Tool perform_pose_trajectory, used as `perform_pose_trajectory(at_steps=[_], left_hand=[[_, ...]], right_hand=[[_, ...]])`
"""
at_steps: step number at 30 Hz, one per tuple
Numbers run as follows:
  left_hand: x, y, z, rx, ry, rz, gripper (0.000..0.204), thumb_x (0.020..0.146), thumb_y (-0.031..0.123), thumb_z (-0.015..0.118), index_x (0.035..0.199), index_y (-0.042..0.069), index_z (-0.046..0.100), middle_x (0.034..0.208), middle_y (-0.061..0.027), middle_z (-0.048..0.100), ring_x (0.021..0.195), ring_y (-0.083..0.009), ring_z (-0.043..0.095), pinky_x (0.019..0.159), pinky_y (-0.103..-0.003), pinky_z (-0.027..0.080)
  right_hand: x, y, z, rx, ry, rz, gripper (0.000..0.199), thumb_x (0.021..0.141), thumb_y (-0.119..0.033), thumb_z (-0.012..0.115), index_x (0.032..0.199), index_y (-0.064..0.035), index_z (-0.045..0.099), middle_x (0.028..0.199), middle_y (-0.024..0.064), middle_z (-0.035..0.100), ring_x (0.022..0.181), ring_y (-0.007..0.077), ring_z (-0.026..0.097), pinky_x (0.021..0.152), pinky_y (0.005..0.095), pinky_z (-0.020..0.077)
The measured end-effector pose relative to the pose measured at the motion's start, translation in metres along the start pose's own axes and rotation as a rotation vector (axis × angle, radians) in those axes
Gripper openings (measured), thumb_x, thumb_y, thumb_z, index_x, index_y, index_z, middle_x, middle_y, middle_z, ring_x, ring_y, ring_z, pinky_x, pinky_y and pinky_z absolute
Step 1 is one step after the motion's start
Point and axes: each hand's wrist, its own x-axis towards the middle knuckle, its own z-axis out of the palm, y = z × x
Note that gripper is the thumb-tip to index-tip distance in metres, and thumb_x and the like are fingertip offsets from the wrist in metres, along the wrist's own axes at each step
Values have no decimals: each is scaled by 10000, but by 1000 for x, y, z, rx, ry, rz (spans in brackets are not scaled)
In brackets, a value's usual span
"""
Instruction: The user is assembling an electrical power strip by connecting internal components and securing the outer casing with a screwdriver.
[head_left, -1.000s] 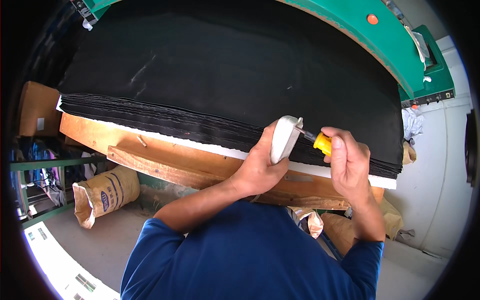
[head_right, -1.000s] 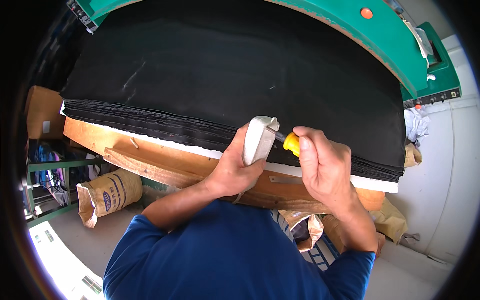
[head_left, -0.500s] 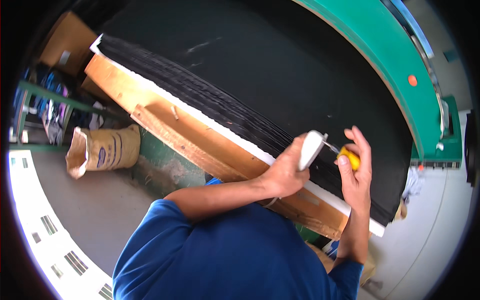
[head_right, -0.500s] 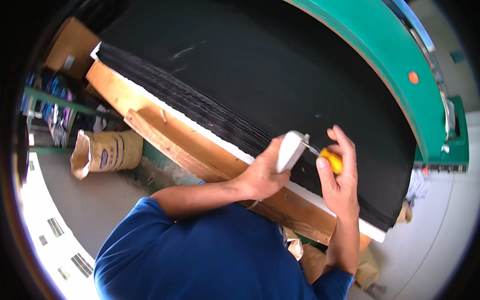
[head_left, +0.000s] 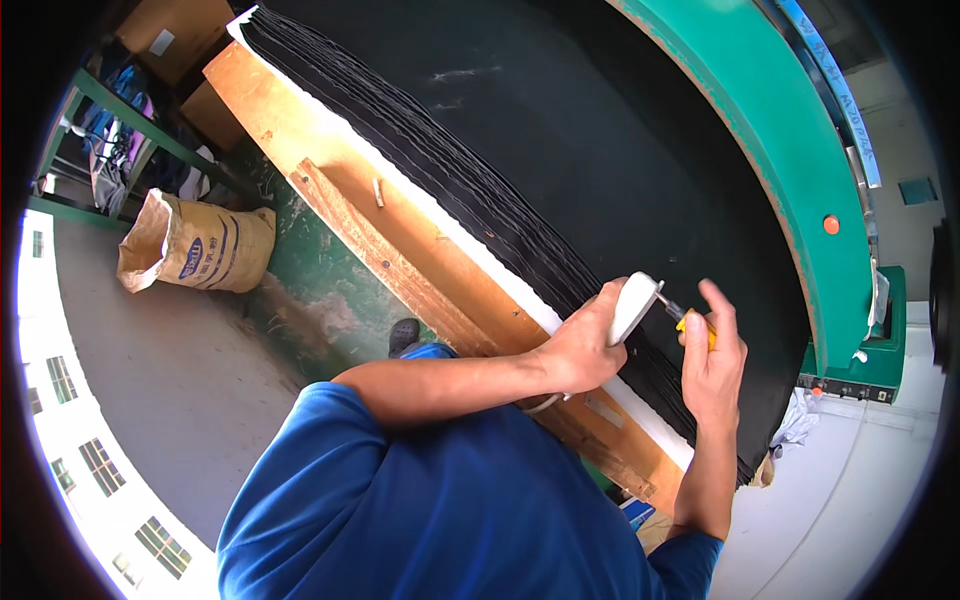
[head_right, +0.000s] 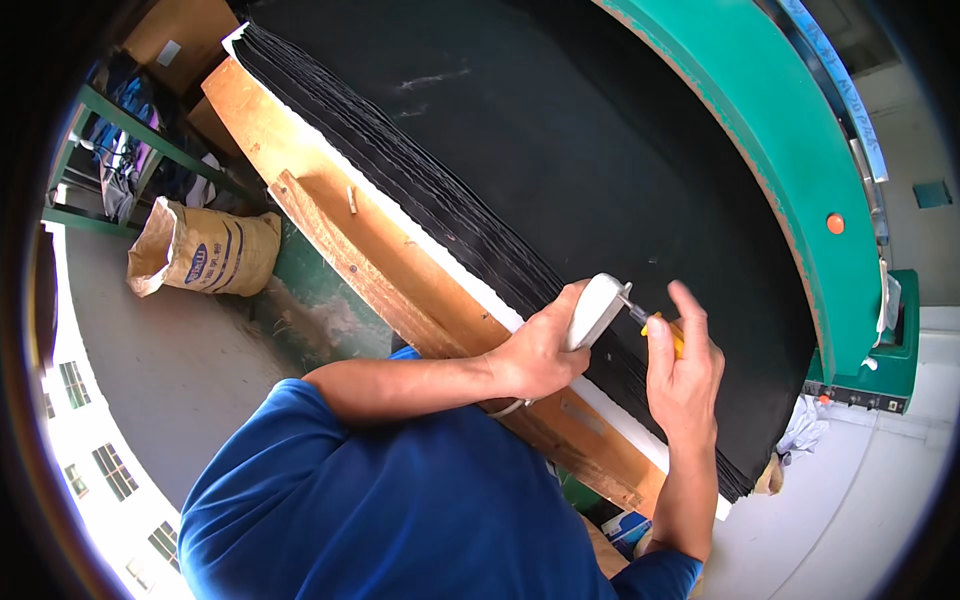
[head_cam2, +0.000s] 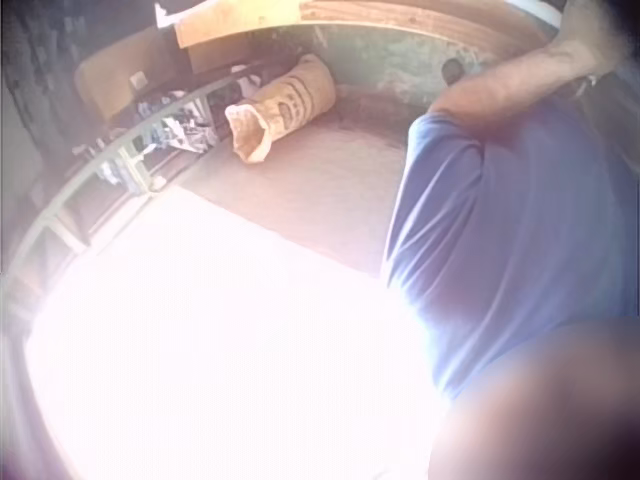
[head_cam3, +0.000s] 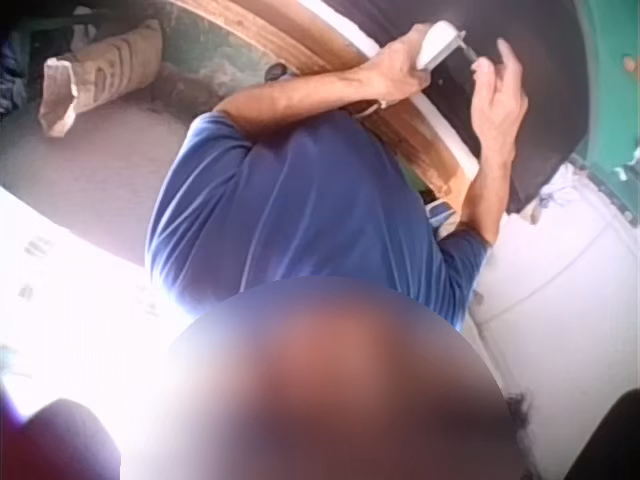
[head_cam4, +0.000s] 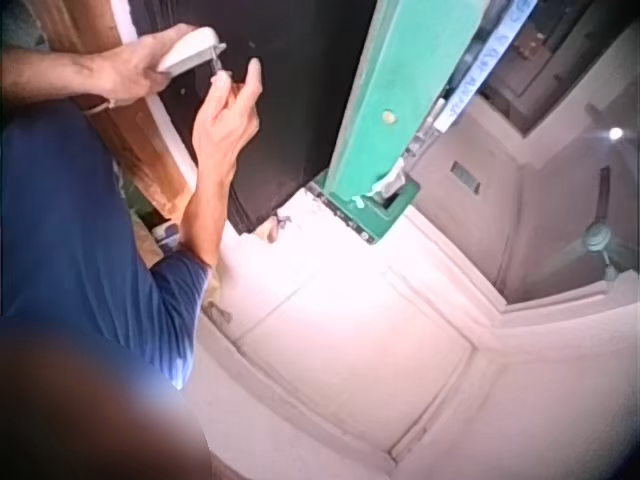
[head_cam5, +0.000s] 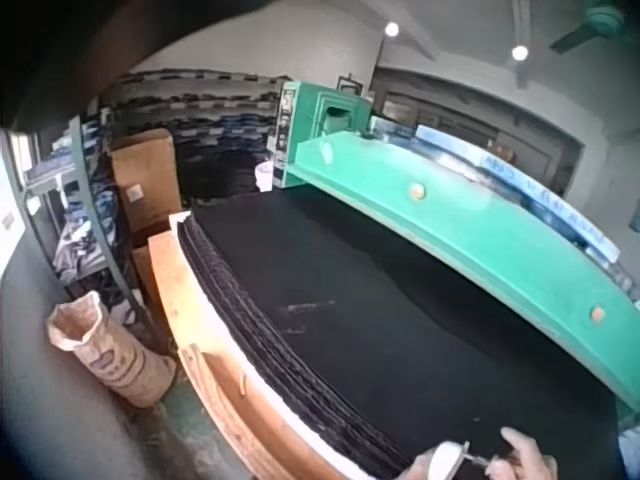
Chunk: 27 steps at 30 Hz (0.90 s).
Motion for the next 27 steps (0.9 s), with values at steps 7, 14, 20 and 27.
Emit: perform_pose_trajectory(at_steps=[7,14,20,27], left_hand=[[-9,-2,4,78,79,78,716,806,-25,570,1470,31,309,1222,-296,578,1205,-416,584,995,-417,488],[-5,2,-1,-10,-10,-39,717,808,-16,594,1457,15,291,1233,-293,561,1229,-426,552,1007,-442,471],[-4,0,1,26,31,-40,715,799,-27,606,1442,-9,294,1234,-305,555,1233,-431,549,1008,-441,470],[-1,-2,-1,13,30,-39,702,784,-38,599,1426,-31,315,1213,-315,578,1210,-441,569,1027,-455,472]], right_hand=[[11,12,-1,-104,50,-423,309,960,-34,609,1264,20,607,1106,129,629,829,202,605,714,297,499],[13,12,-6,-232,-121,-590,500,967,-76,598,1435,-11,436,1260,143,538,1035,212,542,912,341,465],[8,-12,11,56,62,-418,268,993,-62,570,1249,18,582,1039,145,624,923,231,618,819,339,507],[15,-20,1,-86,-76,-314,328,981,-62,586,1295,28,559,1275,158,588,989,245,592,842,359,489]])
